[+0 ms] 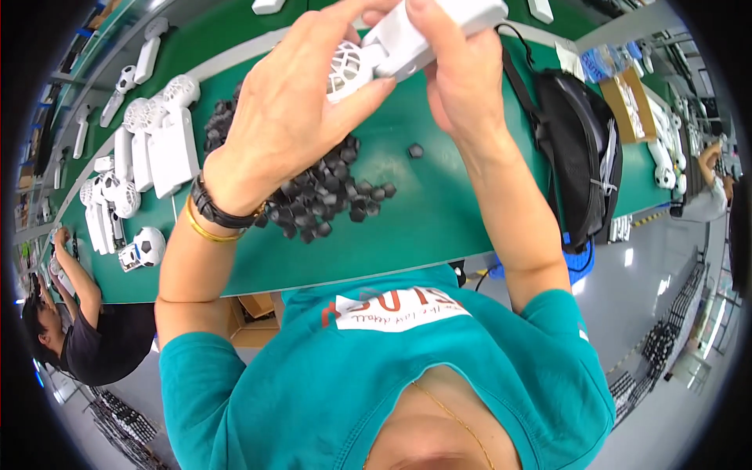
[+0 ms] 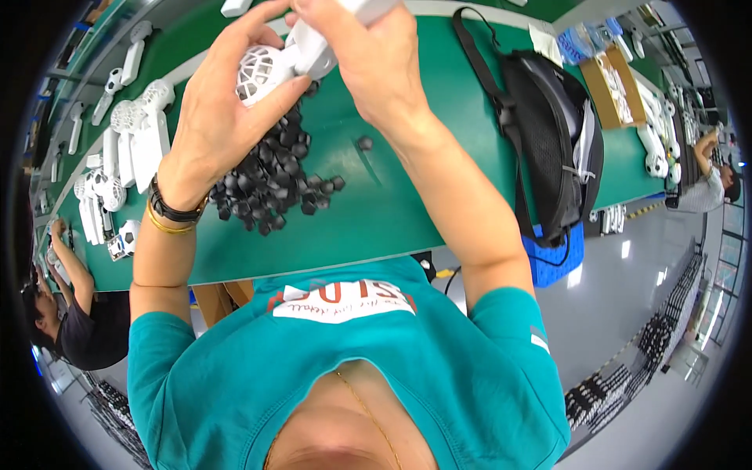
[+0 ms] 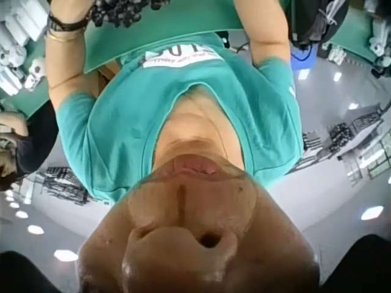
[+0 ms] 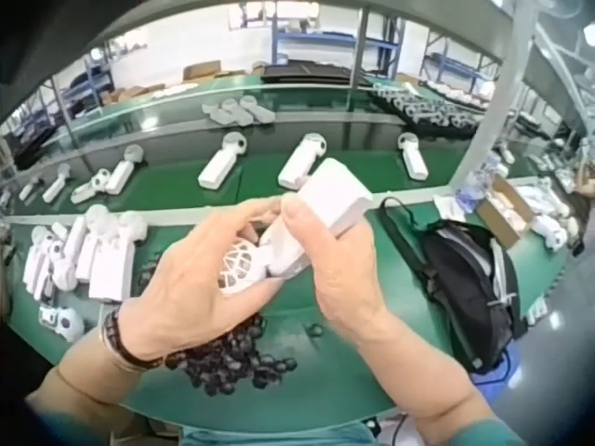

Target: Assembling small white handheld fans by attaching black components at a factory workbench.

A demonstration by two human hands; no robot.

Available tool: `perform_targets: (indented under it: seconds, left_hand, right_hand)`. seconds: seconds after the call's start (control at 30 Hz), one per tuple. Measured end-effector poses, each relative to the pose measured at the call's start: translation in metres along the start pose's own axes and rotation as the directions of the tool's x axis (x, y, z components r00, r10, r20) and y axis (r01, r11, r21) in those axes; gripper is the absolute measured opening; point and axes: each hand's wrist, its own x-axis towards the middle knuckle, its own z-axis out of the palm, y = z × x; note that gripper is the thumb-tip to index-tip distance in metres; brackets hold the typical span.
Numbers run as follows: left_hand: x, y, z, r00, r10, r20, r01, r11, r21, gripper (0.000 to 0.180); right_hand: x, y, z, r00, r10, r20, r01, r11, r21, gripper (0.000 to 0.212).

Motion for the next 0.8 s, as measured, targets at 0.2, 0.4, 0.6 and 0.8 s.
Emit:
perform_targets:
  seconds: [0.2, 0.4, 0.6, 0.8]
  left_hand:
    - [-0.045, -0.004, 0.038, 0.925, -0.379, -0.028, 0.309, 0.795, -0.522, 0.068]
    - [-0.052, 0.008, 0.029, 0.811, -0.43, 0.397, 0.56, 0.376, -0.738, 0.065]
    - [-0.069, 0.004, 0.04, 0.744, -0.34, 0.575, 0.651, 0.173, -0.739, 0.062]
    - [-0.081, -0.009, 0.043, 0.77, -0.444, 0.458, 0.498, -0.029, -0.866, 0.049]
  right_hand:
    - [-0.012, -0.017, 0.019, 0.967, 0.231, -0.106, -0.168, 0.895, 0.414, 0.036]
    - [-0.022, 0.0, 0.009, 0.963, 0.269, -0.02, -0.197, 0.754, 0.627, 0.035]
    - [-0.031, 0.014, -0.015, 0.972, 0.148, 0.184, -0.217, 0.866, 0.451, 0.043]
    - [-0.065, 0.031, -0.063, 0.939, 0.019, 0.344, 0.199, 0.786, -0.585, 0.033]
